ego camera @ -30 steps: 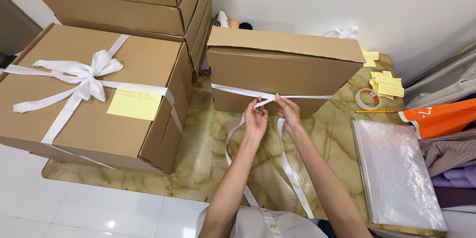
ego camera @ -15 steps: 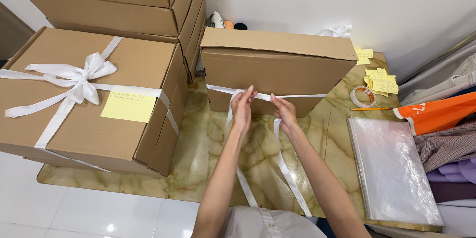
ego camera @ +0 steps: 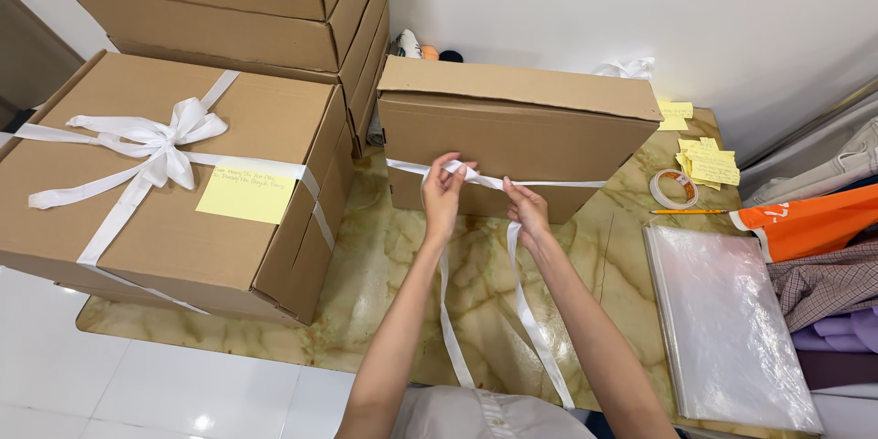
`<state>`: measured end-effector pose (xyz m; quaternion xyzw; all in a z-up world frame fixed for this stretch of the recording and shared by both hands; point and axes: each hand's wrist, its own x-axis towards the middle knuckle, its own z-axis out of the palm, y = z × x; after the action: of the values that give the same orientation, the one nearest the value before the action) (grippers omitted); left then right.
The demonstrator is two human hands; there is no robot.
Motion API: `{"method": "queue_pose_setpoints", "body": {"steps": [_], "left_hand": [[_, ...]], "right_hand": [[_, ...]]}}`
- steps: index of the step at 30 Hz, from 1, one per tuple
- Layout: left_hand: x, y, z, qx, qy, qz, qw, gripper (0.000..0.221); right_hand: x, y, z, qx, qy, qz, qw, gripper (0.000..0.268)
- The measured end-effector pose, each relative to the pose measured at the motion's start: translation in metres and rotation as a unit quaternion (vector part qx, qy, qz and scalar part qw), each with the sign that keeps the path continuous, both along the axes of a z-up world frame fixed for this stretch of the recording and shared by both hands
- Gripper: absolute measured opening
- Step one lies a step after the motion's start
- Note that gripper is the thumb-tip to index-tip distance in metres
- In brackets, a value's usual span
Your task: The person places a blue plastic-wrapped item into a cardboard box and closes the lid. They then take a white ribbon, wrap it around the box, and tie a decorative bow on top.
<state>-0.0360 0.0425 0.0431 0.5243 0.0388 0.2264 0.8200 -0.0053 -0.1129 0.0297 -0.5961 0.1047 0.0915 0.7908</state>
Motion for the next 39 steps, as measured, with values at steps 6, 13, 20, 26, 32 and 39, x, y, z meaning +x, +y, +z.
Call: {"method": "queue_pose_setpoints", "body": {"steps": [6, 13, 20, 26, 32, 39], "left_hand": [[0.028, -0.023, -0.085, -0.481, 0.108, 0.068, 0.868, 0.040], [-0.003, -0.049, -0.105, -0.608, 0.107, -0.080, 0.783, 0.026], [-0.009, -0.035, -0.063, -0.424, 0.020, -0.090, 0.901, 0.041], [-0.001, -0.012, 0.000, -0.151, -0.009, -0.079, 0.985, 0.030], [-0.008, 0.026, 0.055, 0.288, -0.038, -0.149, 0.945, 0.039], [-0.016, 0.028, 0.055, 0.094, -0.011, -0.182, 0.979, 0.032]], "right_hand": [[0.006, -0.002, -0.009, 0.001, 0.001, -0.005, 1.000, 0.021], [0.006, 0.001, -0.009, -0.003, 0.005, -0.002, 1.000, 0.022], [0.011, -0.002, -0.013, -0.006, 0.006, -0.001, 1.000, 0.022], [0.013, -0.003, -0.018, -0.002, 0.003, 0.005, 1.000, 0.022], [0.016, -0.005, -0.023, 0.006, 0.001, 0.001, 1.000, 0.022], [0.011, -0.004, -0.018, 0.014, -0.003, 0.006, 1.000, 0.022]]}}
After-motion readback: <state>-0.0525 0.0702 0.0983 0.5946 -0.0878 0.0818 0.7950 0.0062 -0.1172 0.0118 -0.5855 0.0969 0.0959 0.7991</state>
